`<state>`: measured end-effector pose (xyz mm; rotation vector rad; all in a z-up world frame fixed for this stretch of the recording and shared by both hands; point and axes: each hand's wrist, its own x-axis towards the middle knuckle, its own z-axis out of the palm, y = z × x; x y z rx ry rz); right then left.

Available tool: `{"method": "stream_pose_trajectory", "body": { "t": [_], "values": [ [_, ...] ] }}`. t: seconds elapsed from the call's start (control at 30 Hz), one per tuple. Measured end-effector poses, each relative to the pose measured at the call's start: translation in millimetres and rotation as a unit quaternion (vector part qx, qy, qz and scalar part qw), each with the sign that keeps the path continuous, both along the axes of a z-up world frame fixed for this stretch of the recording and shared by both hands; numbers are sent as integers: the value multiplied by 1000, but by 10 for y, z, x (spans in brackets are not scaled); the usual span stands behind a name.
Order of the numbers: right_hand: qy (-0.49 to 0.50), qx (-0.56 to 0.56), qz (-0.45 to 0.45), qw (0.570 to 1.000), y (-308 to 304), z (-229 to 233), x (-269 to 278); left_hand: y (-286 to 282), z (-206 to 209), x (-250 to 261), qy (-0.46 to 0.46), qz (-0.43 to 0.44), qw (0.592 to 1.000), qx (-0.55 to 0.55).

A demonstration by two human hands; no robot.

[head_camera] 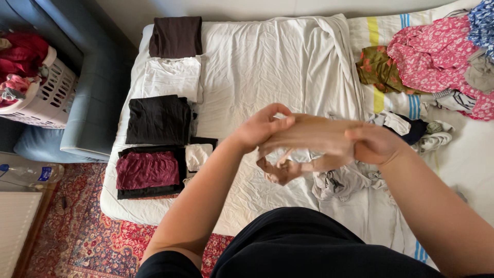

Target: The person folds various pieces of clothing, including socks, underwear, and shirts, on a bed. They pick up each item, smooth it out, fold it neatly, and place it into a growing stack on the left side of the bed.

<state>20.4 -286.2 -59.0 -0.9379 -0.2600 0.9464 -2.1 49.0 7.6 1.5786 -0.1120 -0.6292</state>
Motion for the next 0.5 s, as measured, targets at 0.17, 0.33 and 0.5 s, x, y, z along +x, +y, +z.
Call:
{"method": "stream_pose_trajectory", "body": {
  "t": [0.17, 0.33, 0.5],
  "values": [
    [83, 146, 10, 986, -114, 105, 246, 28, 23, -145, -323, -32, 872, 367],
    [-107, -360, -87, 923, 22, 409, 189, 8, -348, -160, -512, 206, 733, 398],
    [-317, -514, -23, 797, 105, 659, 133, 172, -601, 77, -330, 248, 885, 215]
  ]
}}
